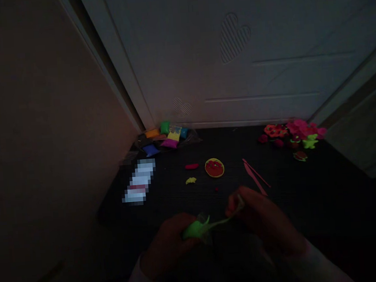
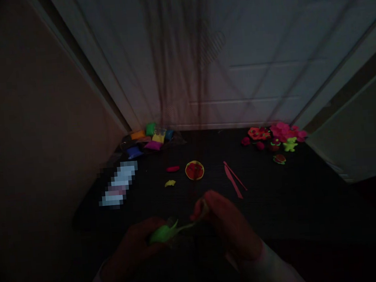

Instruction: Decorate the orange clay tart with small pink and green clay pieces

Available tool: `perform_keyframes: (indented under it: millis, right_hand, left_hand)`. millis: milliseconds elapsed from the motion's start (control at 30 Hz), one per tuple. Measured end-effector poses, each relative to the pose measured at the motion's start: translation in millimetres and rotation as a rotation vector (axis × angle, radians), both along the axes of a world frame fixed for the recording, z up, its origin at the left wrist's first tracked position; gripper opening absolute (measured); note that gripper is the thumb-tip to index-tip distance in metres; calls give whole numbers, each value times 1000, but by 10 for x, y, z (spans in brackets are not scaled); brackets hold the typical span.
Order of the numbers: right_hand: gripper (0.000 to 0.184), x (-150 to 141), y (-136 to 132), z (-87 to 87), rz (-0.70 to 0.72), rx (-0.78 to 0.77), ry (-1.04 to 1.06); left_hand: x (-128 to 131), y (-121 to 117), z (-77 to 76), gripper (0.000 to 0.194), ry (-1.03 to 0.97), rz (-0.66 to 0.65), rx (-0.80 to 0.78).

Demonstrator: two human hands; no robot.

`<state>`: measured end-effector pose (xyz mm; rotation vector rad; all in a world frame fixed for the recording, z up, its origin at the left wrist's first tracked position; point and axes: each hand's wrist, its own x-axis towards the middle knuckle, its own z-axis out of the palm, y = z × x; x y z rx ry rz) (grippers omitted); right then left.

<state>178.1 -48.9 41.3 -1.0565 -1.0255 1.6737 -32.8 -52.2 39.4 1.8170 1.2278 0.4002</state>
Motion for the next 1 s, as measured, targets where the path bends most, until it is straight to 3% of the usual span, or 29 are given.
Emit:
perform_keyframes:
  millis: [100, 200, 433, 667, 733, 833, 900, 1000]
  right_hand:
    - [26, -83, -30, -7, 141, 160, -412]
    - [26, -143, -68, -7, 268, 390, -621]
    - [20, -118, -76, 10, 386, 549, -761]
    - [17, -151, -3, 46, 538, 603, -883]
    - [13, -118, 29, 66, 546, 538, -765]
    - [8, -14, 66, 82, 396, 278, -342]
    - [20, 50, 76, 73, 268, 150, -132]
    - [34, 62, 85, 30, 110, 76, 46]
  left_hand:
    - [7, -6, -5, 18, 8, 12, -6]
    - [12, -2, 5, 20, -7, 12, 12]
    - [20, 7, 12, 16, 17, 21, -2]
    - [11, 9, -51, 15, 35, -78, 35]
    - [5, 6, -51, 14, 35, -98, 28]
    - [-7, 0, -36, 14, 54, -90, 5]
    - [-15, -2, -29, 15, 62, -77, -8]
    - [-20, 2, -30, 17, 55, -63, -26]
